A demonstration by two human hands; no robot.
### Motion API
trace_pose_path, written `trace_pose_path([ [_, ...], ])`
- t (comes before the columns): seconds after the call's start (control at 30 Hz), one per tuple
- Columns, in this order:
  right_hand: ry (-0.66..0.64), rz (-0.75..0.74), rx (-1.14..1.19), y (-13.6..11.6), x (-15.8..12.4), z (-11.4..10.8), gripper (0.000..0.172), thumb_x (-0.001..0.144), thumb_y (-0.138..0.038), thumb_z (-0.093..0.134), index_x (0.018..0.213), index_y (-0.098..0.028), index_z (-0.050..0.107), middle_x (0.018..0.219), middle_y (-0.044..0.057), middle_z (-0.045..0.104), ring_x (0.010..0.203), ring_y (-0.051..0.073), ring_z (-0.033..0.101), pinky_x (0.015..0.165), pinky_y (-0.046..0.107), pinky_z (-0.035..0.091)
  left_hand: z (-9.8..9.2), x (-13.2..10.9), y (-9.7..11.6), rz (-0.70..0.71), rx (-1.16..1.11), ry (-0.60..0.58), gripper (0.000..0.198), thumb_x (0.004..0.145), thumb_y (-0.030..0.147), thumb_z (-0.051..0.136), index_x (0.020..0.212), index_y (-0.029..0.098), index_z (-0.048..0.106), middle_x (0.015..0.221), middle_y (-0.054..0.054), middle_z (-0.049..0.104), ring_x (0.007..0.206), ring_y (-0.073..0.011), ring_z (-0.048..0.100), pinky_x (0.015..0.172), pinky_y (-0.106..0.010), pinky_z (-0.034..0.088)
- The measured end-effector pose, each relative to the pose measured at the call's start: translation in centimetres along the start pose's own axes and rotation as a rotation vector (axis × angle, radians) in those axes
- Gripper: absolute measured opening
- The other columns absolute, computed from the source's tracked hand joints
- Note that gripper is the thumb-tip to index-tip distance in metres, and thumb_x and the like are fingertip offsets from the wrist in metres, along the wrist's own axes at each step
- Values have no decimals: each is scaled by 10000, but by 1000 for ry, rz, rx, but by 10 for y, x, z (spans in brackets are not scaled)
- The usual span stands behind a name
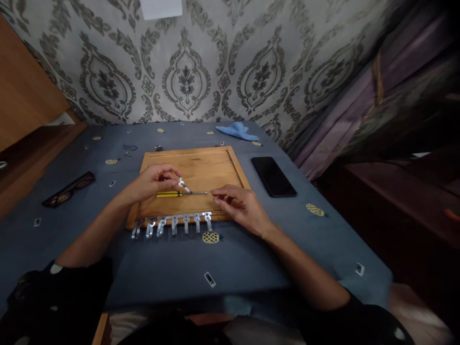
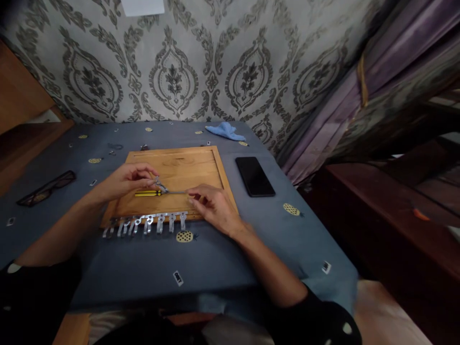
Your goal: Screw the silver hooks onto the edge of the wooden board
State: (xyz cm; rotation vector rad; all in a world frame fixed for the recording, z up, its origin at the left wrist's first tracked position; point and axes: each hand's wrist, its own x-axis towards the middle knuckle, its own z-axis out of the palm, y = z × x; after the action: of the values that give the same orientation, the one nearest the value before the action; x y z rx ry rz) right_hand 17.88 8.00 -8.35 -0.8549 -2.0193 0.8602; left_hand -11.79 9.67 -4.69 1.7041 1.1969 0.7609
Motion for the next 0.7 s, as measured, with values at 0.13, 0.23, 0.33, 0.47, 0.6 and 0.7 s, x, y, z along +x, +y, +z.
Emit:
trace_pose_path([
  [0.13, -56, 22, 49, 1, 6, 12, 316, 920, -381, 656, 1129, -175, 773, 943, 75, 769, 736, 153, 656, 642, 288, 504, 8, 0, 5, 9, -9, -29, 337, 767, 405, 759, 999, 180, 665, 839, -67, 788, 825, -209, 765, 736, -300, 587],
  [0.23, -74, 20, 133, -1, 11, 17, 309, 902, -367, 679, 1136, -187, 774, 906, 52, 751, 744, 144, 640, 640, 272, 482, 13, 0, 9, 18, -18, -46, 339, 768, 407, 763, 995, 178, 659, 819, -53, 788, 794, -193, 760, 737, -289, 582],
  [0.33, -61, 30, 203, -7, 12, 18, 244, 885, -365, 696, 1038, -195, 781, 835, 25, 717, 700, 130, 594, 633, 267, 464, 18, -2, 13, 26, -32, -62, 340, 773, 410, 760, 999, 177, 661, 790, -38, 783, 769, -177, 751, 757, -282, 578],
  [0.47, -60, 91, 292, -15, 8, 20, 180, 857, -366, 717, 911, -199, 757, 749, -10, 657, 641, 109, 528, 600, 259, 430, 25, -5, 17, 36, -47, -71, 337, 792, 419, 749, 1013, 178, 666, 786, -31, 786, 776, -173, 750, 775, -279, 572],
  [0.6, -107, 113, 314, -19, 5, 20, 152, 847, -349, 719, 856, -199, 737, 686, -25, 607, 615, 107, 501, 571, 258, 404, 32, -8, 25, 44, -53, -78, 362, 799, 446, 751, 1029, 180, 668, 789, -34, 787, 791, -184, 756, 764, -278, 568],
  [0.7, -146, 112, 331, -19, 4, 19, 139, 846, -331, 719, 810, -197, 721, 685, -24, 609, 616, 105, 494, 575, 256, 400, 36, -10, 30, 50, -46, -73, 356, 803, 450, 739, 1024, 180, 667, 780, -35, 785, 787, -181, 755, 762, -273, 569],
])
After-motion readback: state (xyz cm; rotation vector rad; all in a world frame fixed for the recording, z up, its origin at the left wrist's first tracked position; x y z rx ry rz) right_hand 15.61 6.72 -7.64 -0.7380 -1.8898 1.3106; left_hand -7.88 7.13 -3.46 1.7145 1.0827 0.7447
